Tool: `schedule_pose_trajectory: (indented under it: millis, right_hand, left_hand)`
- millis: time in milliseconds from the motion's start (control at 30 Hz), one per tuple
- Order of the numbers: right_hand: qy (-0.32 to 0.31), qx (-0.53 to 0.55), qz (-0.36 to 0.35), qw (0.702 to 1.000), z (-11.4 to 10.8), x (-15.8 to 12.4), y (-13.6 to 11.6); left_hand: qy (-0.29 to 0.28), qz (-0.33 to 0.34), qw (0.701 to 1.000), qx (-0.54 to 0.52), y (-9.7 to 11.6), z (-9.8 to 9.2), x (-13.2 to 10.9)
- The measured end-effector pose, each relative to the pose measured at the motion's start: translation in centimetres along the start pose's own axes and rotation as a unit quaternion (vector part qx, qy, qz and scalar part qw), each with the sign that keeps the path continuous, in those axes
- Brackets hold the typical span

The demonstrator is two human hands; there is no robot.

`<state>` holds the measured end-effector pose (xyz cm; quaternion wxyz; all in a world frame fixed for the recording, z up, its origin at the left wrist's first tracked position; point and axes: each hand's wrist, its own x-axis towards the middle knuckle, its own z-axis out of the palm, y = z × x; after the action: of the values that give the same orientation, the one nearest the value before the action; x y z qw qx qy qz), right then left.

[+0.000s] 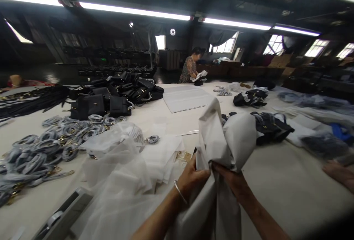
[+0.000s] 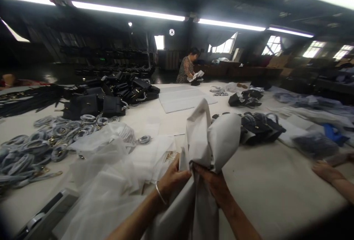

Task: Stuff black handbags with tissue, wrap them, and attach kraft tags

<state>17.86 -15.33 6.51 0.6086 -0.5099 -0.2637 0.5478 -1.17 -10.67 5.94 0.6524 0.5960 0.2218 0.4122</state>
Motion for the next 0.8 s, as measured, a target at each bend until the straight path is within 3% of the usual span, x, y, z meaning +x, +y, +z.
schedule_pose_trajectory:
  millis: [67,133,267,367,433,533,600,667,733,800]
  right_hand:
    - [0.039,-0.006,0.012,0.999,0.7,-1.1,0.9]
    - [0.035,0.012,0.039,0.999,1.0,-2.0,1.8]
    - [0.025,0.026,0.021,0.999,0.6,-2.7,2.8]
    - [0.043,0.04,0.016,0.998,-0.7,-2.4,1.9]
    - [0.063,0.061,0.028,0.996,-1.9,-2.4,0.7]
    - [0.104,0.084,0.049,0.99,-3.3,-2.6,-0.3]
    - [0.11,0.091,0.067,0.988,-3.8,-2.9,-0.2]
    - [0.09,0.09,0.091,0.988,-4.2,-2.9,0.3]
    - [0.075,0.073,0.114,0.988,-4.8,-2.7,0.5]
    - [0.094,0.048,0.118,0.987,-6.3,-2.2,0.2]
  left_hand:
    - [0.034,0.046,0.995,0.084,-0.3,2.3,0.1]
    - [0.022,0.074,0.973,0.219,-0.7,3.8,0.2]
    - [-0.053,0.08,0.88,0.465,-1.5,5.2,0.9]
    - [-0.046,0.107,0.837,0.535,-1.1,5.3,0.8]
    - [-0.017,0.091,0.857,0.507,-0.6,5.1,0.3]
    - [-0.017,-0.011,0.921,0.39,-1.2,5.6,-0.7]
    - [-0.064,-0.079,0.948,0.301,-2.8,7.0,-1.5]
    - [-0.064,-0.122,0.969,0.206,-4.7,9.0,-2.3]
    - [-0.007,-0.128,0.987,0.101,-6.4,10.9,-2.9]
    - [-0.004,-0.093,0.995,0.037,-7.3,12.0,-2.8]
